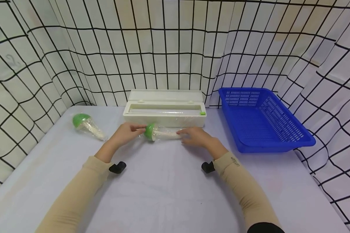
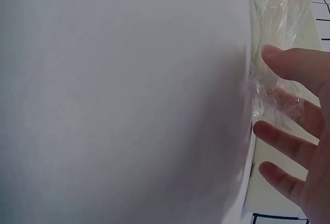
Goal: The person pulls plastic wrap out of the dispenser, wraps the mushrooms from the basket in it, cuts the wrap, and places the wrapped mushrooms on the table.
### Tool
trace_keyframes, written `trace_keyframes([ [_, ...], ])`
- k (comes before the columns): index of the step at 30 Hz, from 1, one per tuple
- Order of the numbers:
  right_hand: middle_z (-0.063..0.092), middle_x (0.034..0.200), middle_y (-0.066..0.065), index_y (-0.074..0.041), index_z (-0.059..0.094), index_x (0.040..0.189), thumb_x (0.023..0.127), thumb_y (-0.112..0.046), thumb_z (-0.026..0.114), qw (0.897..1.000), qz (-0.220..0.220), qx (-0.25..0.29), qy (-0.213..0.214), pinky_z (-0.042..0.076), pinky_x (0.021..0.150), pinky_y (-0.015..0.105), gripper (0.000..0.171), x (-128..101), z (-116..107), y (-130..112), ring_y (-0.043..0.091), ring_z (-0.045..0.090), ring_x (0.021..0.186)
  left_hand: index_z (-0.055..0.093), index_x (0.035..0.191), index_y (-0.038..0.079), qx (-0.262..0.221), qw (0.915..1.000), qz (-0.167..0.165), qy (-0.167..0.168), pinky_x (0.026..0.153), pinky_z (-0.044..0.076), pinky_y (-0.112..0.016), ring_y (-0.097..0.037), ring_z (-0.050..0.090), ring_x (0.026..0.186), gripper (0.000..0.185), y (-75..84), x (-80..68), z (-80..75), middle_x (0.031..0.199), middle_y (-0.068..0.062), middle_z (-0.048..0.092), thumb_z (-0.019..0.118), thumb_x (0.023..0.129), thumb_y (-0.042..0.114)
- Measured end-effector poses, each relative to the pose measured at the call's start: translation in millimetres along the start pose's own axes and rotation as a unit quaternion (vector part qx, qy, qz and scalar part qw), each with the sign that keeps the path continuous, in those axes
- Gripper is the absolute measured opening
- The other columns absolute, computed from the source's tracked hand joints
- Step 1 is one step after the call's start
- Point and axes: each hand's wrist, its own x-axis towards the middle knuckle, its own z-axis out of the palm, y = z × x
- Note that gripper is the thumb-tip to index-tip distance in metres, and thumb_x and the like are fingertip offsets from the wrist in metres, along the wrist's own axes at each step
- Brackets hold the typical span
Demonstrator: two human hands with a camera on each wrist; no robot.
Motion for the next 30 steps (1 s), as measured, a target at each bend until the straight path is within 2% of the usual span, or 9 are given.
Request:
trace_keyframes([
  [3, 0.058, 0.144, 0.017, -0.007, 0.059, 0.145, 0.099, -0.019, 0.07, 1.0, 0.002, -0.001, -0.01, 0.04, 0.113, 0.049, 0.048, -4, 0, 2, 0.035, 0.05, 0.136, 0.065, 0.137, 0.004, 0.008, 0.9996, 0.027, -0.003, 0.102, 0.047, -0.054, -0.042, 0.058, 0.125, 0.039, 1.3, -1.3, 1.8, 0.14, -0.02, 0.06, 0.059, 0.105, 0.026],
  [6, 0.057, 0.145, 0.018, -0.007, 0.057, 0.146, 0.1, -0.018, 0.068, 1.0, 0.0, 0.004, 0.0, 0.039, 0.113, 0.051, 0.049, -8, -2, 2, 0.036, 0.049, 0.137, 0.063, 0.137, 0.002, 0.009, 0.9991, 0.041, 0.0, 0.102, 0.048, -0.053, -0.042, 0.059, 0.122, 0.038, 1.5, -1.8, 3.3, 0.138, -0.021, 0.061, 0.058, 0.106, 0.023],
  [10, 0.057, 0.145, 0.015, -0.008, 0.059, 0.145, 0.101, -0.019, 0.067, 0.999, 0.009, 0.015, 0.044, 0.039, 0.113, 0.051, 0.046, -13, -5, 2, 0.036, 0.05, 0.137, 0.062, 0.136, 0.002, 0.005, 0.999, 0.044, 0.011, 0.1, 0.048, -0.052, -0.039, 0.06, 0.12, 0.036, 2.5, -1.7, 4.7, 0.134, -0.02, 0.064, 0.06, 0.104, 0.02],
  [13, 0.061, 0.14, 0.015, -0.007, 0.062, 0.141, 0.101, -0.021, 0.067, 0.995, 0.016, 0.014, 0.098, 0.041, 0.111, 0.052, 0.043, -18, -8, 2, 0.036, 0.054, 0.133, 0.064, 0.134, 0.002, 0.002, 0.9989, 0.044, 0.017, 0.098, 0.049, -0.051, -0.037, 0.06, 0.118, 0.035, 5.0, -0.9, 5.6, 0.132, -0.019, 0.065, 0.063, 0.102, 0.018],
  [16, 0.065, 0.134, 0.017, -0.005, 0.065, 0.136, 0.1, -0.02, 0.069, 0.985, 0.009, -0.013, 0.169, 0.044, 0.108, 0.052, 0.039, -23, -12, 4, 0.037, 0.058, 0.127, 0.065, 0.133, 0.003, 0.007, 0.999, 0.041, 0.015, 0.098, 0.049, -0.05, -0.036, 0.059, 0.119, 0.035, 7.7, -0.2, 5.8, 0.133, -0.017, 0.065, 0.064, 0.101, 0.018],
  [20, 0.065, 0.132, 0.02, 0.0, 0.066, 0.132, 0.098, -0.018, 0.072, 0.962, 0.008, -0.058, 0.268, 0.044, 0.106, 0.054, 0.039, -25, -16, 11, 0.04, 0.057, 0.126, 0.064, 0.136, 0.006, 0.037, 0.9988, 0.03, 0.009, 0.099, 0.048, -0.051, -0.035, 0.058, 0.122, 0.038, 11.9, -0.9, 2.9, 0.136, -0.015, 0.063, 0.064, 0.101, 0.022],
  [22, 0.062, 0.136, 0.021, 0.001, 0.063, 0.135, 0.098, -0.021, 0.072, 0.951, 0.029, -0.085, 0.294, 0.042, 0.107, 0.056, 0.044, -24, -18, 16, 0.04, 0.055, 0.128, 0.063, 0.138, 0.007, 0.06, 0.9979, 0.025, 0.008, 0.099, 0.048, -0.052, -0.035, 0.057, 0.124, 0.04, 15.4, -1.6, 0.0, 0.138, -0.015, 0.062, 0.063, 0.102, 0.024],
  [25, 0.052, 0.148, 0.021, 0.001, 0.052, 0.146, 0.1, -0.03, 0.069, 0.947, 0.082, -0.126, 0.283, 0.035, 0.113, 0.058, 0.058, -22, -22, 22, 0.04, 0.046, 0.137, 0.062, 0.139, 0.009, 0.087, 0.9959, 0.022, 0.014, 0.098, 0.048, -0.053, -0.035, 0.057, 0.126, 0.041, 23.9, -1.4, -4.5, 0.139, -0.013, 0.062, 0.062, 0.102, 0.027],
  [30, 0.021, 0.167, 0.02, -0.001, 0.021, 0.162, 0.103, -0.047, 0.059, 0.955, 0.176, -0.133, 0.199, 0.009, 0.122, 0.06, 0.084, -15, -28, 34, 0.042, 0.015, 0.153, 0.062, 0.14, 0.012, 0.094, 0.9934, 0.055, 0.035, 0.099, 0.048, -0.053, -0.032, 0.056, 0.127, 0.038, 42.8, 7.0, -4.8, 0.14, -0.008, 0.062, 0.061, 0.104, 0.024],
])
